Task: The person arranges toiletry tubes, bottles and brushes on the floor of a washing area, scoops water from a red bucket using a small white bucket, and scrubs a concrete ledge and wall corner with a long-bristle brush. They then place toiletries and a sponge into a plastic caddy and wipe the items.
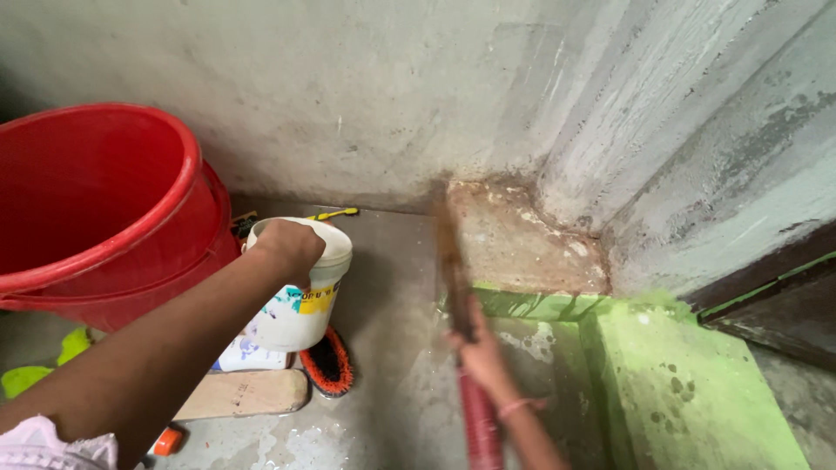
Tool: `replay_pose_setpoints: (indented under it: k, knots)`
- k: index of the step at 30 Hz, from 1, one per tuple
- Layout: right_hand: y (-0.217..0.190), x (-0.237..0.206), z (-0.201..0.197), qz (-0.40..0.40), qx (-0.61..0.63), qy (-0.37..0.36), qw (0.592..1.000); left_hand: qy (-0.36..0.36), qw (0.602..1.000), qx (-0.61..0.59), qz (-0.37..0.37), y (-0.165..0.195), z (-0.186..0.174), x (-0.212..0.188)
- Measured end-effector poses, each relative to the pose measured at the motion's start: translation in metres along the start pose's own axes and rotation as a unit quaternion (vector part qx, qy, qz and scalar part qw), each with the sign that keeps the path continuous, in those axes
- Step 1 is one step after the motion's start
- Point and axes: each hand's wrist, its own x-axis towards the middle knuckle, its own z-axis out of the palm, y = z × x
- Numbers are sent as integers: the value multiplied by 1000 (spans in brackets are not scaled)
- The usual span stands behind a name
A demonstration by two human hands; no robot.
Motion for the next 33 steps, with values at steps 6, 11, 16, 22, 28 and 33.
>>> replay_pose_setpoints:
  k: [6, 11, 16, 22, 28, 33]
  knots:
    - [25, 18, -107, 39, -124, 146, 981, -3, 997, -70, -32, -13, 13, -3]
    - [27, 14, -40, -16, -221, 62, 973, -3, 999, -40, -29, -11, 15, 11]
    - [15, 1, -45, -3, -148, 88, 985, 13, 999, -39, -32, -10, 7, 17]
    - [21, 6, -88, 52, -135, 129, 981, 17, 999, -41, -27, -9, -3, 14]
    - [6, -4, -25, -38, -162, 23, 986, 42, 998, -51, -15, 5, -15, 24]
    - [20, -29, -68, -15, -6, 115, 993, 65, 996, -48, 21, 14, -16, 27]
